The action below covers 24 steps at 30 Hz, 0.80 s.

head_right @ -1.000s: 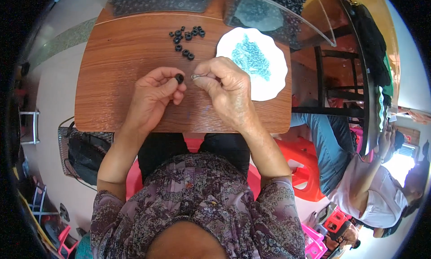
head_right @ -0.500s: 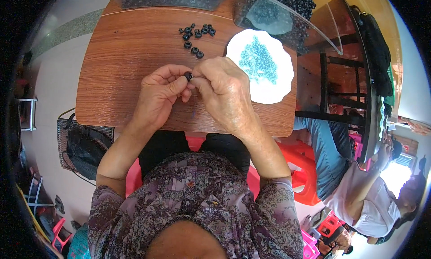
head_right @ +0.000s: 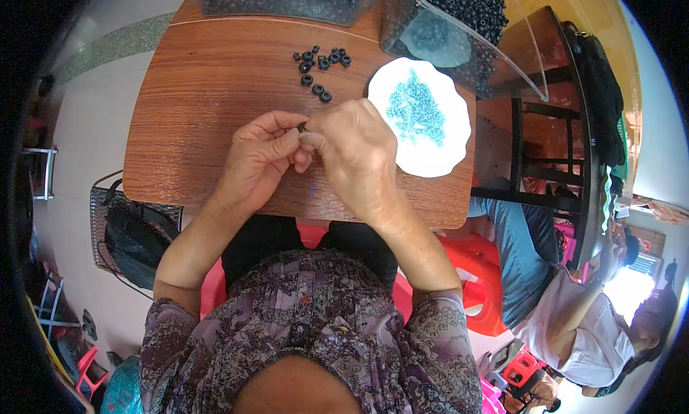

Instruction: The person is manually assembling small black plastic components by inserting tiny blue pieces into them.

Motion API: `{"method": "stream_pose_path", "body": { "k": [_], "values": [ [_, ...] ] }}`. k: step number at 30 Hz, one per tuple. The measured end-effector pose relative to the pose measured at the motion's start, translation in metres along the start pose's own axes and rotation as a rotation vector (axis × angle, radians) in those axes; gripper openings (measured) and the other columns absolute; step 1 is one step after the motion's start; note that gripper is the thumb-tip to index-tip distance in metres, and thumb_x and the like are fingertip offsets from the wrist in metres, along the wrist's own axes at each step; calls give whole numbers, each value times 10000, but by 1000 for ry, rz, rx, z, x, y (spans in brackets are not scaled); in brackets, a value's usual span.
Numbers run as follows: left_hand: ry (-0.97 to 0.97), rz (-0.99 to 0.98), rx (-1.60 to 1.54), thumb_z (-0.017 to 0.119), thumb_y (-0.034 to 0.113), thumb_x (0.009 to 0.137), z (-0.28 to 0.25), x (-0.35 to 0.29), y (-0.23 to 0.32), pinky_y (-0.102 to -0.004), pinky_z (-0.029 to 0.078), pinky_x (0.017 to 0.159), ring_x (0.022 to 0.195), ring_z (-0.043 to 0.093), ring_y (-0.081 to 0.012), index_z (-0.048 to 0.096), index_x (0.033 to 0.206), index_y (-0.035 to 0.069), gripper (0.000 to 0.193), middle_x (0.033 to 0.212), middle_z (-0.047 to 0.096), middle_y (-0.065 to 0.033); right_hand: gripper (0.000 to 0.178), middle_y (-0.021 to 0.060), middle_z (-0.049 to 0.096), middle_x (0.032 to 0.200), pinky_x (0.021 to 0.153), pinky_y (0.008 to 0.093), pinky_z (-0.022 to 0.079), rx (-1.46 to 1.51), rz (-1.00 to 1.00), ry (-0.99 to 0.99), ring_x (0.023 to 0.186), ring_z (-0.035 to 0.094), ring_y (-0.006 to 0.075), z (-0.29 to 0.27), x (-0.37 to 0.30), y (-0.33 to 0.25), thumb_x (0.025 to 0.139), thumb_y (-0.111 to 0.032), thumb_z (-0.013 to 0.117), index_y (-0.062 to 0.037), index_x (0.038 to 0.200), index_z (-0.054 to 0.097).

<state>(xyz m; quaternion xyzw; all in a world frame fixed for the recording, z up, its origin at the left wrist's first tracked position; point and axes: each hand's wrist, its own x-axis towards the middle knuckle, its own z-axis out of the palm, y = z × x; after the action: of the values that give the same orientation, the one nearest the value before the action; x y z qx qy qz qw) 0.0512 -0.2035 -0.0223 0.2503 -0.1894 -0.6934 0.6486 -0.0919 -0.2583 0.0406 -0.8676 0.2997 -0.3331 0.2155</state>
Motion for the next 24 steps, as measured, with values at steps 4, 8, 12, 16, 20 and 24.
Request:
{"method": "stream_pose_path", "body": {
  "k": [4, 8, 12, 16, 20, 24],
  "values": [
    [7, -6, -58, 592, 48, 867, -3, 0, 0, -268, 474, 633, 685, 577, -150, 583, 1036, -39, 189, 836, 630, -101, 157, 77, 608, 746, 616, 290, 447, -171, -158, 60, 702, 568, 194, 4, -6, -7, 689, 48, 687, 2, 836, 658],
    [-10, 0, -47, 578, 68, 878, -6, 0, 0, -287, 458, 648, 682, 569, -155, 576, 1036, -36, 190, 823, 626, -97, 148, 82, 623, 756, 628, 276, 450, 38, -38, -10, 709, 571, 188, 0, 0, 3, 726, 11, 674, 9, 874, 670],
    [-22, 20, -61, 568, 70, 884, -6, 1, 0, -294, 455, 642, 670, 566, -157, 577, 1030, -38, 182, 822, 627, -108, 141, 95, 631, 745, 684, 262, 458, 72, 303, 44, 770, 598, 193, 0, 33, 18, 755, -24, 648, 17, 887, 674],
    [-25, 37, -95, 581, 60, 883, -6, 2, 0, -248, 477, 610, 677, 579, -133, 591, 1012, -33, 160, 833, 632, -100, 131, 106, 640, 749, 701, 317, 472, -91, 48, 42, 764, 601, 239, 22, 74, 52, 739, -50, 659, -18, 864, 681],
    [-19, 30, -130, 579, 60, 885, -6, 1, 0, -249, 475, 605, 675, 579, -136, 587, 1016, -31, 160, 833, 631, -102, 95, 102, 649, 781, 681, 403, 464, -473, -174, -85, 763, 578, 301, 44, 99, 57, 702, -92, 673, -55, 789, 675],
    [-27, 36, -144, 574, 58, 887, -8, 0, 1, -249, 474, 605, 676, 579, -138, 584, 1019, -31, 159, 835, 630, -103, 74, 92, 652, 781, 699, 429, 436, -687, -207, -309, 796, 565, 313, 57, 108, 55, 657, -64, 658, -67, 731, 651]
  ]
}}
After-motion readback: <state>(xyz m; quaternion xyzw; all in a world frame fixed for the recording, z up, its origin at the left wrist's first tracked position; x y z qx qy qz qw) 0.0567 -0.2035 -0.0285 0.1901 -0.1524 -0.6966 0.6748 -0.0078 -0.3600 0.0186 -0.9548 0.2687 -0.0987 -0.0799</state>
